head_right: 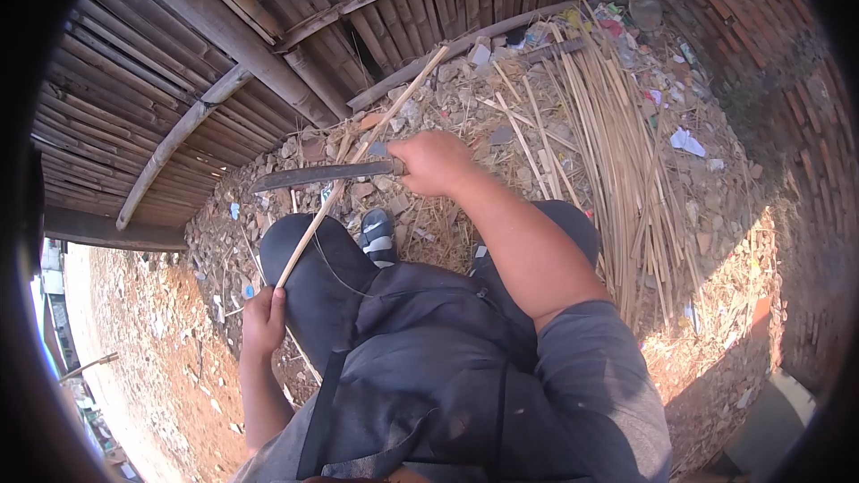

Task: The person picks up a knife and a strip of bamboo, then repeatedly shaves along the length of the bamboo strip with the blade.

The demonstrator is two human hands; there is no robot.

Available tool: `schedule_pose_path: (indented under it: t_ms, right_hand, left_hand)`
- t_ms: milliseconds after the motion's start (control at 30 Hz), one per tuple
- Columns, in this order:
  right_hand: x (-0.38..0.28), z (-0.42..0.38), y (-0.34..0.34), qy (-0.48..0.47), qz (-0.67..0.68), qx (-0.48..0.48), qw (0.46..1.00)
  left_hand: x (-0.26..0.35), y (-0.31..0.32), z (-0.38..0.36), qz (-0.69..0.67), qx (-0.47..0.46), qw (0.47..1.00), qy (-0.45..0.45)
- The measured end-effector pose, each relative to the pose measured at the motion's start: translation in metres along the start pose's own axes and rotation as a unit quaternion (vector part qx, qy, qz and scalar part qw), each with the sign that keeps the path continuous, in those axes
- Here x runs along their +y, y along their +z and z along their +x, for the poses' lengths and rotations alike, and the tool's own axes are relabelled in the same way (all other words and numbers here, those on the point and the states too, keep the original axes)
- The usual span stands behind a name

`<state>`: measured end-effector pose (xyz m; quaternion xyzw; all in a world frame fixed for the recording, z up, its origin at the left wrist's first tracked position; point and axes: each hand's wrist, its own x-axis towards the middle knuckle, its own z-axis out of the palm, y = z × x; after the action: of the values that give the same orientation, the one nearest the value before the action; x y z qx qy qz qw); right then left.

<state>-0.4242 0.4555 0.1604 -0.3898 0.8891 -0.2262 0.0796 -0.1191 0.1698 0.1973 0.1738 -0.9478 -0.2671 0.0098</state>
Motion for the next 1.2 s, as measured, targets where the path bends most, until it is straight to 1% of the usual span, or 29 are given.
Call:
schedule_pose_path:
  t_ms: [33, 133, 233, 333, 433, 533, 633, 733, 833, 867, 967, 1067, 1200]
  right_hand:
    - [0.009, 0.001, 0.002, 0.005, -0.006, -0.003, 1.0]
    - [0.042, 0.005, 0.016, 0.107, 0.08, 0.074, 0.988]
    - [0.042, 0.003, 0.004, 0.183, 0.084, 0.08, 0.976]
    - [0.023, -0.001, -0.003, 0.183, 0.095, 0.051, 0.977]
    - [0.006, -0.001, 0.017, 0.09, 0.084, 0.055, 0.991]
    - [-0.01, -0.001, 0.019, 0.027, 0.031, 0.012, 0.999]
    - [-0.002, 0.002, 0.016, -0.005, 0.019, 0.031, 0.999]
    - [0.004, 0.002, -0.004, 0.076, 0.052, -0.013, 0.996]
    - [0.039, 0.005, 0.013, 0.146, 0.062, 0.067, 0.985]
    - [0.039, 0.004, 0.008, 0.167, 0.082, 0.079, 0.979]
    - [0.031, 0.0, -0.004, 0.185, 0.091, 0.067, 0.976]
    - [0.018, 0.001, 0.007, 0.124, 0.094, 0.083, 0.984]
    - [-0.004, -0.002, 0.015, 0.019, 0.101, 0.048, 0.994]
  left_hand:
    - [0.0, -0.001, 0.0, -0.002, -0.003, 1.0, 0.001]
    - [-0.001, 0.0, 0.001, -0.003, -0.01, 1.0, -0.022]
    - [-0.001, 0.0, 0.001, 0.008, -0.005, 1.0, -0.011]
    - [-0.003, 0.0, 0.002, -0.002, 0.0, 1.0, 0.001]
    - [-0.002, 0.0, 0.001, 0.0, -0.007, 1.0, -0.003]
    - [0.002, -0.002, 0.0, 0.0, -0.012, 1.0, -0.024]
    - [0.001, 0.0, 0.0, -0.001, -0.006, 1.0, -0.017]
    - [-0.002, 0.002, 0.001, -0.013, 0.001, 1.0, -0.011]
    - [-0.005, 0.003, 0.002, -0.009, 0.003, 1.0, 0.002]
    - [-0.005, 0.003, 0.002, -0.009, 0.004, 1.0, 0.002]
    - [-0.005, 0.004, 0.001, -0.013, 0.009, 1.0, -0.001]
    - [-0.003, 0.004, 0.001, -0.017, 0.015, 1.0, 0.004]
    - [-0.006, 0.005, 0.0, -0.011, 0.019, 1.0, 0.006]
